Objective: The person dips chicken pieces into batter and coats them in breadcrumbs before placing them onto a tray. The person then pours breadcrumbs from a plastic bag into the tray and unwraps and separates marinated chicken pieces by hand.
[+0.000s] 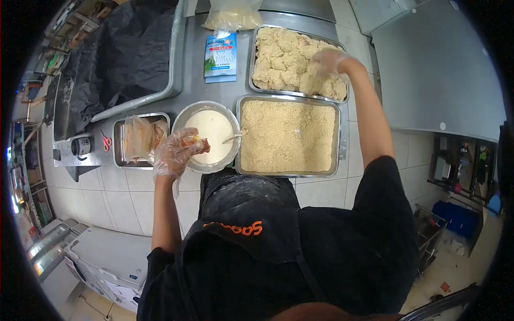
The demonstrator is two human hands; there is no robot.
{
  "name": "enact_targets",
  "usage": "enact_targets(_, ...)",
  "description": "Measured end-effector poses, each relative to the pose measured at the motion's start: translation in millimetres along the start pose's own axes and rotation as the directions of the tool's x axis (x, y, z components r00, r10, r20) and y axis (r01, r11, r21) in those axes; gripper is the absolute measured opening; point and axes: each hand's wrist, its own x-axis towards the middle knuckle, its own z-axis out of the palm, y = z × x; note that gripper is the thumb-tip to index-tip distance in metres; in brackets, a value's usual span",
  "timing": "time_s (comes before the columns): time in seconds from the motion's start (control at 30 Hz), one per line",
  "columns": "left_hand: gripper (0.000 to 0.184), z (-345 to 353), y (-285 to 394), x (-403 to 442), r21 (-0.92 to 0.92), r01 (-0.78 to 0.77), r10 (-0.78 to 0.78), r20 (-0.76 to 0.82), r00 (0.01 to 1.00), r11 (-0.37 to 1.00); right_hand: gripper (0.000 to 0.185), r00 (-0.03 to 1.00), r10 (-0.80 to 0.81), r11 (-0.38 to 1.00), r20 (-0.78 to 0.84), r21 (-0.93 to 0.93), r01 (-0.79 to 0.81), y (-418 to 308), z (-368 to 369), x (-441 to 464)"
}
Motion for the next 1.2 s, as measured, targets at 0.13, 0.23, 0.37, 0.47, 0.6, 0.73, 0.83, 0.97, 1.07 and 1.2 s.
enact_targets(0.13, 0.036, 2, 28, -5, 0.476, 0.131, -0.075, -0.135, 0.988, 0.869, 0.047, 0.985, 0.060, 0.998, -0.163, -0.010, -0.062, 23, 23, 49)
enact_targets(0.23, 0.034, -1, 6, 2, 0.612, 0.013, 0.100, -0.149, 0.984, 0.791, 0.038, 0.933, 0.111, 0.994, -0.342, 0.045, -0.102, 27, 46, 45)
enact_targets(0.37, 0.026, 8, 15, 5, 0.162, 0.090, -0.056, -0.202, 0.978, 0.983, 0.043, 0.861, 0.238, 0.958, -0.450, 0.252, -0.133, -38, 52, 7)
enact_targets(0.47, 0.022, -4, -52, 30, 0.285, -0.064, 0.171, -0.369, 0.914, 0.956, 0.040, 0.890, 0.059, 0.977, -0.452, 0.209, 0.042, -131, 52, -17)
enact_targets(0.6, 0.023, 6, -45, 20, 0.784, -0.048, 0.374, -0.241, 0.895, 0.619, 0.026, 0.839, -0.276, 0.865, -0.469, 0.260, 0.430, -235, 96, -23)
enact_targets(0.73, 0.023, 18, -66, 6, 0.708, -0.128, 0.270, -0.091, 0.959, 0.694, 0.013, 0.786, -0.341, 0.886, -0.515, 0.103, 0.452, -275, 141, -10)
enact_targets(0.83, 0.028, 22, -54, -8, 0.595, -0.302, 0.359, 0.025, 0.933, 0.744, 0.012, 0.693, -0.322, 0.880, -0.645, 0.067, 0.471, -276, 156, -10)
enact_targets(0.97, 0.029, 13, -2, -4, 0.405, 0.131, -0.107, -0.081, 0.991, 0.905, 0.012, 0.745, -0.371, 0.912, -0.554, -0.068, 0.404, -272, 150, -6)
enact_targets(1.07, 0.027, -4, -39, 14, 0.560, -0.006, 0.082, -0.110, 0.991, 0.829, 0.015, 0.756, -0.378, 0.912, -0.535, -0.073, 0.404, -273, 143, -10)
enact_targets(1.2, 0.031, -13, -73, 24, 0.686, -0.252, 0.282, 0.071, 0.957, 0.682, 0.017, 0.748, -0.373, 0.895, -0.548, -0.002, 0.446, -276, 156, -14)
